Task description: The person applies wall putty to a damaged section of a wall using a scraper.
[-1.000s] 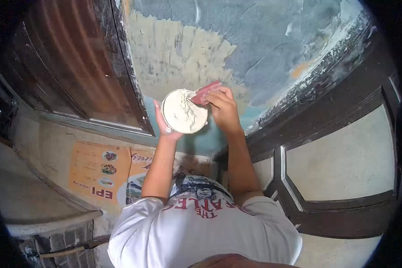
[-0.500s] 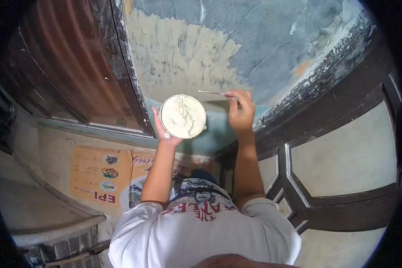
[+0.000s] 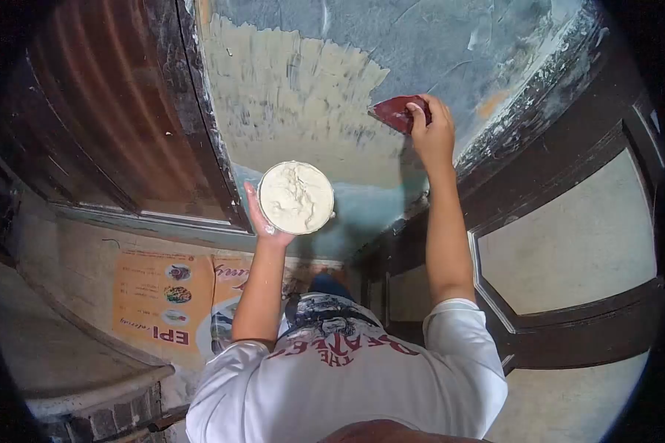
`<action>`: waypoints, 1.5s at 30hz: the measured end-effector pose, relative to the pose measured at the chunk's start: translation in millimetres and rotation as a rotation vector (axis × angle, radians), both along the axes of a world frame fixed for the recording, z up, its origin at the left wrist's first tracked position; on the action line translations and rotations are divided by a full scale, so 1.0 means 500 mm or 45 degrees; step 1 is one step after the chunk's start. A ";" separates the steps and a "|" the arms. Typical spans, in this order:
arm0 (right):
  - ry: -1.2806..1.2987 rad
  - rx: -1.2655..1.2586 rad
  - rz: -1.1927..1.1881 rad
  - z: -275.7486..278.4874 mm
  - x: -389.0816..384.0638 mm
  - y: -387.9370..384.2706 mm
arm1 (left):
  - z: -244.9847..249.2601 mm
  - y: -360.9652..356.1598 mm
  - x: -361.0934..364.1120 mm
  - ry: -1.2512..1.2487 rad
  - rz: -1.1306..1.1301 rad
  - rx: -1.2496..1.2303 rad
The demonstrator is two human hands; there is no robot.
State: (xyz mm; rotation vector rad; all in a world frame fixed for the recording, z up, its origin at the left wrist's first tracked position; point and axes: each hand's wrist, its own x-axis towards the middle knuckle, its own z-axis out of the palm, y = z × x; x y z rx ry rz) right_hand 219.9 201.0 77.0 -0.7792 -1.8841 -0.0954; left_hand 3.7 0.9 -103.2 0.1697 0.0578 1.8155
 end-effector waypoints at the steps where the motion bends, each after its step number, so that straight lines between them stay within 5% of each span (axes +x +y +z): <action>1: 0.001 0.002 0.002 0.001 -0.004 0.001 | 0.001 0.001 0.001 0.001 0.002 0.002; 17: 0.116 0.010 0.003 0.017 -0.010 0.005 | -0.010 0.009 -0.005 0.039 0.080 -0.065; 25: -0.113 0.080 -0.046 0.018 -0.023 -0.004 | -0.008 0.009 -0.007 0.054 0.092 -0.066; 33: -0.026 0.057 0.002 0.026 -0.013 -0.015 | -0.011 0.006 -0.007 -0.045 -0.020 0.139; 36: -0.118 0.029 -0.047 0.012 -0.020 -0.010 | -0.010 0.007 -0.009 0.032 0.072 -0.077; 45: -0.043 0.016 -0.037 0.041 -0.008 -0.007 | -0.009 0.002 -0.003 0.041 0.030 -0.033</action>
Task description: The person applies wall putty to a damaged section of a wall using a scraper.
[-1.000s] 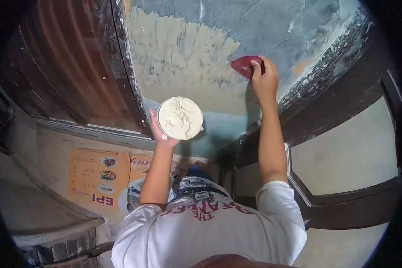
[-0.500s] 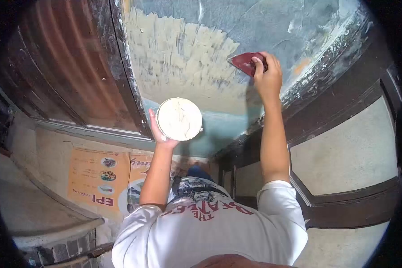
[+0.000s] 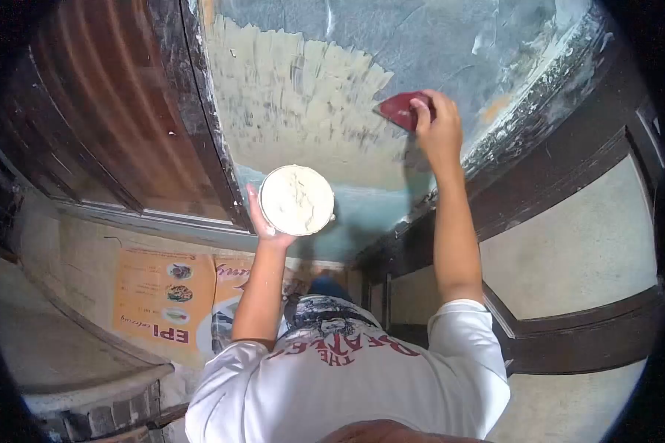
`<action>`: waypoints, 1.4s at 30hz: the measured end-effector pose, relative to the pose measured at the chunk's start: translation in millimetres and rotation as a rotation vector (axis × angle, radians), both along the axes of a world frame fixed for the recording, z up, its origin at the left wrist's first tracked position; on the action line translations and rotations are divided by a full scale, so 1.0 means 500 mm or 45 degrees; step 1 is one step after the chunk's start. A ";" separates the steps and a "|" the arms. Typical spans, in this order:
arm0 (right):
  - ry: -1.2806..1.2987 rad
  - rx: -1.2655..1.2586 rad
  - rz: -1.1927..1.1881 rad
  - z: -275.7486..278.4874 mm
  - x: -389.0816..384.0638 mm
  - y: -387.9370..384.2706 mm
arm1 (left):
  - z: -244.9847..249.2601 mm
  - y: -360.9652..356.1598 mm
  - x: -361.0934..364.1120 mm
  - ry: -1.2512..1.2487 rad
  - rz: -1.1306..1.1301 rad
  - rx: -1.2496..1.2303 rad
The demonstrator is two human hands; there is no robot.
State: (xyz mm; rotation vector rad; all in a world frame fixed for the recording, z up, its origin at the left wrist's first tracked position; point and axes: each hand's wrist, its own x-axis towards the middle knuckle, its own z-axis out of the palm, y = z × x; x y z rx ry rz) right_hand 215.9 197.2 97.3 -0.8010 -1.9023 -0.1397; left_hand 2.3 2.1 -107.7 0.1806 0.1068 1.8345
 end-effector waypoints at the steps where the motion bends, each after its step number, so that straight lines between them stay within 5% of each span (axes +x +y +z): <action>1: -0.052 -0.013 -0.009 -0.012 -0.002 0.000 | 0.006 -0.004 0.003 -0.016 -0.011 0.017; 12: 0.144 -0.192 0.182 0.057 -0.001 -0.036 | 0.032 -0.018 0.012 -0.009 0.039 -0.009; 14: -0.147 0.013 0.567 0.040 -0.002 -0.060 | 0.036 -0.017 0.014 -0.063 0.029 -0.051; 19: -0.567 0.178 0.864 -0.025 -0.033 -0.152 | 0.069 -0.025 0.025 -0.071 -0.060 0.071; 21: -0.593 0.196 0.866 -0.046 -0.041 -0.160 | 0.087 -0.035 0.031 -0.077 -0.130 0.275; 24: -0.676 0.190 0.843 -0.057 -0.041 -0.171 | 0.094 -0.033 0.031 -0.002 0.022 0.007; 42: -0.372 0.281 0.837 -0.080 -0.065 -0.179 | 0.107 -0.041 0.052 0.042 0.033 0.164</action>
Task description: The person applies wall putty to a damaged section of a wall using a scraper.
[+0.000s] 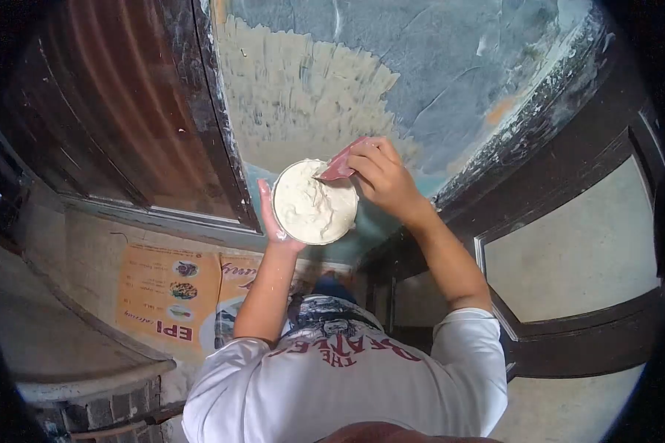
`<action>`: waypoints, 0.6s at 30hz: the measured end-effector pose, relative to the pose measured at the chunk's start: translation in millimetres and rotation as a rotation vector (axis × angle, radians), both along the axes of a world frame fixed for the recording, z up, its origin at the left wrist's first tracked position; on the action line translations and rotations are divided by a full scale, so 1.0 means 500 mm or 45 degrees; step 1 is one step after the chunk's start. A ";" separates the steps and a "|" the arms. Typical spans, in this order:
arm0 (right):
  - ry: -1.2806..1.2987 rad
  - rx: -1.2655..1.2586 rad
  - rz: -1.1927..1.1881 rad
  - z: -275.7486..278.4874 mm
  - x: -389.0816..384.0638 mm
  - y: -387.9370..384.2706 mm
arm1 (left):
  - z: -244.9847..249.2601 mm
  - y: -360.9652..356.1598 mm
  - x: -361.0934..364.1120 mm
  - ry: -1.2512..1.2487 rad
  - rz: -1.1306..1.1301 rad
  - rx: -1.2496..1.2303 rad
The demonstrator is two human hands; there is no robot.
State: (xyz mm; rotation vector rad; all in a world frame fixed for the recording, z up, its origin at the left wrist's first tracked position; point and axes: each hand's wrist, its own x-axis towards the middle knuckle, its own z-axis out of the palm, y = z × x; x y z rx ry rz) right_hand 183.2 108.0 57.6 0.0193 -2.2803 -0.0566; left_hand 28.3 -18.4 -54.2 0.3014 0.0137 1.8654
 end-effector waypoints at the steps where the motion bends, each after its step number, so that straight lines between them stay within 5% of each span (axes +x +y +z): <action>1: 0.010 -0.016 0.015 0.003 0.003 -0.002 | 0.000 0.000 0.002 -0.017 -0.030 0.070; 18: -0.042 0.052 0.004 -0.005 0.016 0.003 | -0.011 0.005 0.009 -0.011 -0.053 0.060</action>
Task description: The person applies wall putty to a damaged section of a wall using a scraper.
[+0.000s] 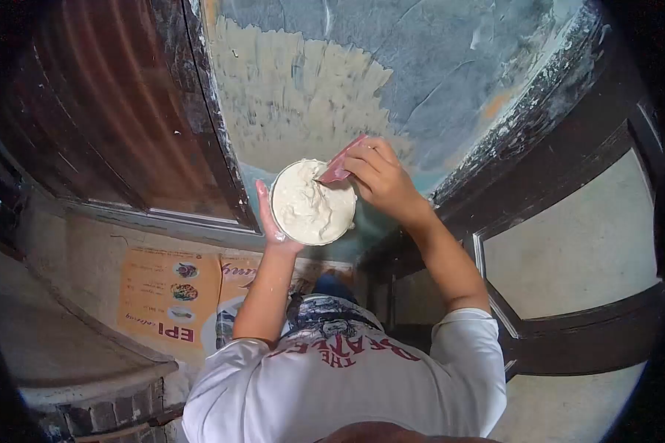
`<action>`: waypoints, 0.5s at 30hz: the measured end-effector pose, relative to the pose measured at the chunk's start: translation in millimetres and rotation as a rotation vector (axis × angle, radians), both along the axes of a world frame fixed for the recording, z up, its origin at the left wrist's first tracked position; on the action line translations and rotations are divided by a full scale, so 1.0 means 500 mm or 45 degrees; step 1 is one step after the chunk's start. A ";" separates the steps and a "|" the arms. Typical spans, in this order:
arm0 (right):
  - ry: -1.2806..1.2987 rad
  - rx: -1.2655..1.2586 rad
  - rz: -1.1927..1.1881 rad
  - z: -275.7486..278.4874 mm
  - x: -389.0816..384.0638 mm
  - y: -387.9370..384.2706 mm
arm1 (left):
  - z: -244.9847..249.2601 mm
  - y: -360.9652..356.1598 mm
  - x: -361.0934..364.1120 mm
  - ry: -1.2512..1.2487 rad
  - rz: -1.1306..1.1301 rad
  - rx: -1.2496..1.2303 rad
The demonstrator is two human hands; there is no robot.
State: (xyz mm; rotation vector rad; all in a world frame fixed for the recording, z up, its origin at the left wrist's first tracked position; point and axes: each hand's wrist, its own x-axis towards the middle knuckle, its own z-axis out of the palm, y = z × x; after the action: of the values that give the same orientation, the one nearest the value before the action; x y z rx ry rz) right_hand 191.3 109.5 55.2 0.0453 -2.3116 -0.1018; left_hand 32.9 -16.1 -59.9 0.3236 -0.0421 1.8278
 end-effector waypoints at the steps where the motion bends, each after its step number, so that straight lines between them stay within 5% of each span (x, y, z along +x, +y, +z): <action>1: 0.010 -0.001 0.000 -0.001 0.000 0.000 | -0.002 0.000 -0.001 0.012 -0.001 0.013; 10: 0.119 -0.003 -0.004 0.020 0.021 0.001 | -0.010 0.003 0.008 -0.131 -0.162 0.111; 15: 0.283 -0.124 -0.289 0.078 0.063 0.084 | -0.008 0.004 0.003 0.005 -0.025 -0.082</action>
State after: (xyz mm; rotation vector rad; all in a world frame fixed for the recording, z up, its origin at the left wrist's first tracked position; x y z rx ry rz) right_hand 223.0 151.6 94.4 -0.2655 -2.0887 -0.1041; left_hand 34.6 -14.0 -63.8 0.2806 0.0158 1.8049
